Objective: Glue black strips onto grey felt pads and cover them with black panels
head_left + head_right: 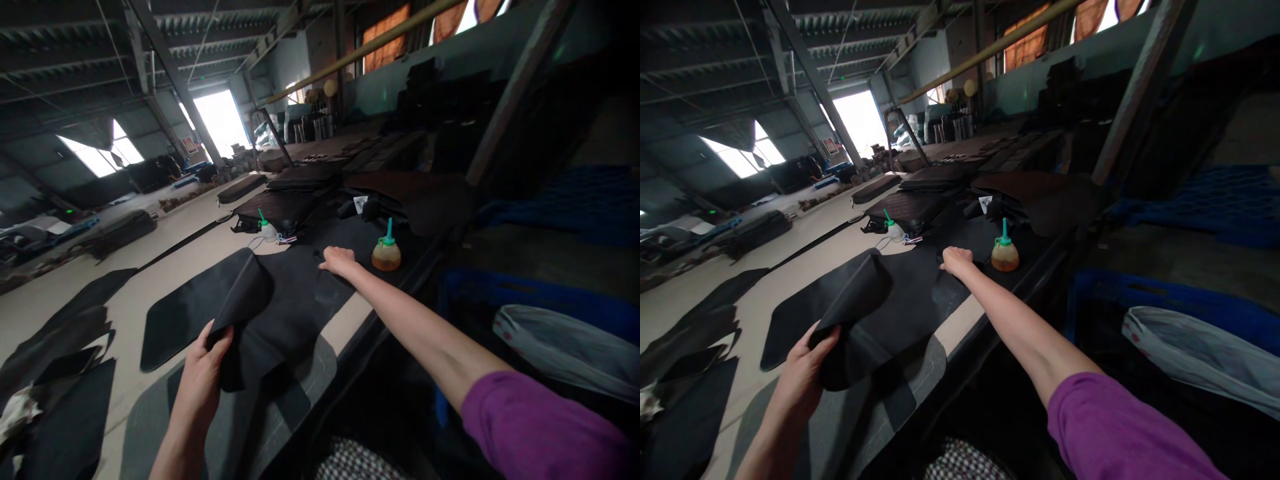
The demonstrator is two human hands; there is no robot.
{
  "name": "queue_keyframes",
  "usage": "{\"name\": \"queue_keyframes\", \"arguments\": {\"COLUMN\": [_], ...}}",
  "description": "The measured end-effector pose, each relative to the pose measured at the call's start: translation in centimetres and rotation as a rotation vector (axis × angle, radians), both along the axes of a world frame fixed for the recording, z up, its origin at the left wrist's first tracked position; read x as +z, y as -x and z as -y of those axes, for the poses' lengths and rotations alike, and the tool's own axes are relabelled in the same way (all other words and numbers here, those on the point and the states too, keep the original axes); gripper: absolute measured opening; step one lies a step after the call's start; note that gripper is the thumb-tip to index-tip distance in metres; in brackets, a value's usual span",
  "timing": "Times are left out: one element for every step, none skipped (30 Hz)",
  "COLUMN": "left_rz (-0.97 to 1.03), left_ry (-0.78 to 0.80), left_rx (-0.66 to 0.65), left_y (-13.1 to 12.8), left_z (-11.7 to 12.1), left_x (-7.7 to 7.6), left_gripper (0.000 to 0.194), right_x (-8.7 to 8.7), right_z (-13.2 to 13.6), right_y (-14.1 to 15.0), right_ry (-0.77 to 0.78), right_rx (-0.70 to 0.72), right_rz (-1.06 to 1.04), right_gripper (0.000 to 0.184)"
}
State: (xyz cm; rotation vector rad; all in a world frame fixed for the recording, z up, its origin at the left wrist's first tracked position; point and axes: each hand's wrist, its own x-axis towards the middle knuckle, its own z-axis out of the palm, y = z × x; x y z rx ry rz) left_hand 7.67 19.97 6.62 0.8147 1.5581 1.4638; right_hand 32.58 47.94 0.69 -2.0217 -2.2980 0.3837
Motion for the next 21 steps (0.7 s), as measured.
{"name": "queue_keyframes", "arguments": {"left_rz": [-0.002, 0.0, 0.004, 0.01, 0.014, 0.017, 0.02, 0.022, 0.023, 0.025, 0.028, 0.033, 0.036, 0.037, 0.035, 0.028, 0.018, 0.009, 0.005, 0.004, 0.002], "left_ry": [-0.002, -0.004, -0.007, -0.011, -0.017, -0.023, -0.028, -0.033, -0.038, -0.042, -0.046, -0.051, -0.058, -0.068, -0.077, -0.086, -0.095, -0.106, -0.117, -0.124, -0.125], "left_rx": [0.004, 0.005, 0.004, 0.008, 0.012, 0.014, 0.012, 0.008, 0.0, -0.009, -0.017, -0.017, -0.012, -0.001, 0.011, 0.022, 0.031, 0.041, 0.053, 0.072, 0.09], "left_y": [0.1, 0.2, 0.3, 0.3, 0.4, 0.5, 0.5, 0.6, 0.7, 0.8, 0.9, 1.1, 1.2, 1.4, 1.6, 1.8, 2.0, 2.2, 2.5, 2.9, 3.3], "left_z": [0.1, 0.2, 0.3, 0.4, 0.5, 0.6, 0.7, 0.8, 0.9, 0.9, 0.8, 0.8, 0.6, 0.5, 0.3, 0.2, 0.1, 0.2, 0.4, 0.7, 1.2], "left_x": [0.0, 0.0, 0.1, 0.1, 0.1, 0.1, 0.1, 0.1, 0.0, -0.2, -0.4, -0.7, -1.0, -1.4, -1.7, -2.0, -2.3, -2.4, -2.5, -2.4, -2.3], "left_gripper": [0.063, 0.062, 0.062, 0.064, 0.066, 0.069, 0.07, 0.07, 0.069, 0.068, 0.067, 0.067, 0.067, 0.067, 0.066, 0.063, 0.06, 0.058, 0.057, 0.057, 0.058], "right_x": [-0.1, -0.2, -0.3, -0.4, -0.6, -0.8, -1.0, -1.2, -1.4, -1.5, -1.6, -1.7, -1.7, -1.7, -1.5, -1.3, -1.1, -0.9, -0.6, -0.4, -0.1], "right_z": [-0.2, -0.3, -0.3, -0.3, -0.2, 0.0, 0.2, 0.5, 0.7, 1.0, 1.2, 1.4, 1.6, 1.7, 1.7, 1.7, 1.7, 1.7, 1.8, 1.9, 2.1], "right_y": [-0.2, -0.4, -0.6, -0.8, -0.9, -1.0, -1.1, -1.1, -1.1, -1.0, -0.8, -0.7, -0.5, -0.4, -0.3, -0.3, -0.4, -0.5, -0.7, -0.9, -1.2], "right_ry": [0.01, 0.017, 0.017, 0.008, -0.008, -0.031, -0.055, -0.076, -0.093, -0.104, -0.111, -0.116, -0.12, -0.122, -0.119, -0.114, -0.107, -0.099, -0.091, -0.083, -0.074], "right_rx": [-0.004, -0.008, -0.011, -0.015, -0.019, -0.024, -0.028, -0.03, -0.03, -0.029, -0.029, -0.033, -0.042, -0.057, -0.078, -0.1, -0.119, -0.128, -0.122, -0.101, -0.067], "right_rz": [0.001, -0.001, -0.005, -0.01, -0.017, -0.025, -0.034, -0.044, -0.057, -0.071, -0.089, -0.109, -0.132, -0.159, -0.19, -0.227, -0.271, -0.323, -0.385, -0.457, -0.536], "right_gripper": [0.038, 0.039, 0.039, 0.039, 0.038, 0.038, 0.037, 0.037, 0.036, 0.035, 0.034, 0.034, 0.035, 0.038, 0.043, 0.05, 0.056, 0.059, 0.059, 0.056, 0.051]}}
